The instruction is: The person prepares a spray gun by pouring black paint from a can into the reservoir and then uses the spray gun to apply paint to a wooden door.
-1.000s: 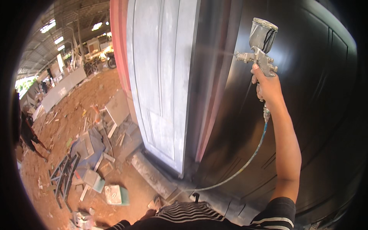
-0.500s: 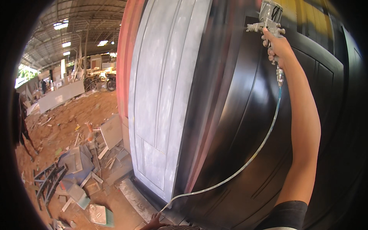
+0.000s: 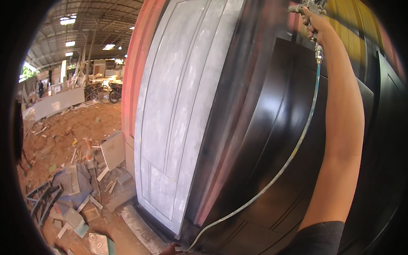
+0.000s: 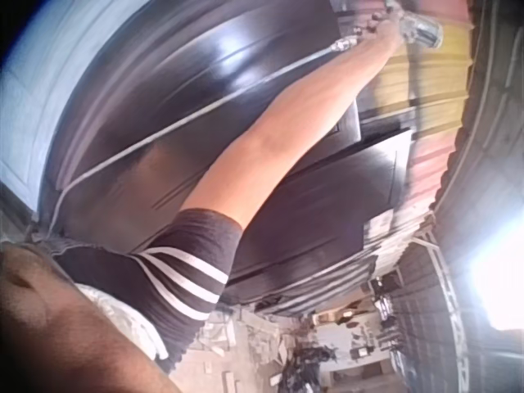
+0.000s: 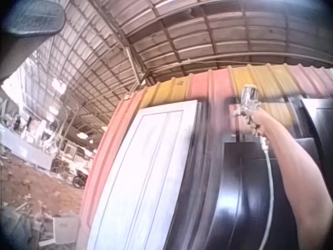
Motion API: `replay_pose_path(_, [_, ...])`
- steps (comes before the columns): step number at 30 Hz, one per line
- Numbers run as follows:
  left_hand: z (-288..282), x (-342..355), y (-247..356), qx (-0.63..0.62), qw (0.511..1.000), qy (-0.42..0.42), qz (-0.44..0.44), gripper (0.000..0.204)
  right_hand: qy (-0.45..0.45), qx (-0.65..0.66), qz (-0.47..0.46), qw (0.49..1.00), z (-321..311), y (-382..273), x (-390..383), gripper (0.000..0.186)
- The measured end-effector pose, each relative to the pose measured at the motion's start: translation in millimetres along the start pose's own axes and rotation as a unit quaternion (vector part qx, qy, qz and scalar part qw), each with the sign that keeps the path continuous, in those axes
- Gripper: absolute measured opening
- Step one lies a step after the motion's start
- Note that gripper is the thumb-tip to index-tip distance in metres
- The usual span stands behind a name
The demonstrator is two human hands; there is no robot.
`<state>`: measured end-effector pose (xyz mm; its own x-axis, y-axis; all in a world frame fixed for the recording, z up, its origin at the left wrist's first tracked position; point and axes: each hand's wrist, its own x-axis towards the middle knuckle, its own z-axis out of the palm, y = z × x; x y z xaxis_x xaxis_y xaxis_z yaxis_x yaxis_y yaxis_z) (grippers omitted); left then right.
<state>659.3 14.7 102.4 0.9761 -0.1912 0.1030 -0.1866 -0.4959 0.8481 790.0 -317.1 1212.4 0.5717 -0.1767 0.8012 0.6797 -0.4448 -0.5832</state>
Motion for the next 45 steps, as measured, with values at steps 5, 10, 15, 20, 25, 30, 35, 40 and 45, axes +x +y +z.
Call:
replay_pose_path(5, [-24,-5,25,-0.06,0.997,-0.039,-0.031,0.062,0.05,0.009,-0.013,0.999,14,-33,29,0.036])
replay_pose_path(10, [-66,-18,79,-0.17,0.977,-0.106,-0.07,0.06,0.051,0.02,-0.042,0.998,5,-62,75,0.035])
replay_pose_path(15, [-111,-39,116,-0.291,0.932,-0.164,-0.143,0.058,0.09,0.054,-0.076,0.992,23,-74,92,0.033])
replay_pose_path(20, [-136,-51,119,-0.282,0.928,-0.167,-0.18,0.053,0.14,0.104,-0.079,0.982,70,-82,71,0.033])
replay_pose_path(25, [-128,-59,76,-0.15,0.975,-0.103,-0.127,0.04,0.144,0.079,-0.068,0.984,84,-67,61,0.033])
replay_pose_path(30, [-138,-94,15,-0.052,0.991,-0.088,-0.087,0.038,0.076,0.048,-0.036,0.995,110,-9,33,0.033])
replay_pose_path(35, [-126,-135,-98,0.1,0.994,-0.045,0.016,0.04,0.047,0.04,0.026,0.998,122,58,-37,0.032])
replay_pose_path(40, [-157,-205,-134,0.177,0.982,-0.021,-0.065,0.026,-0.008,0.049,0.088,0.995,142,143,-132,0.034])
replay_pose_path(45, [-171,-229,-76,0.076,0.891,0.003,-0.448,0.051,-0.034,-0.008,0.158,0.987,152,205,-231,0.034])
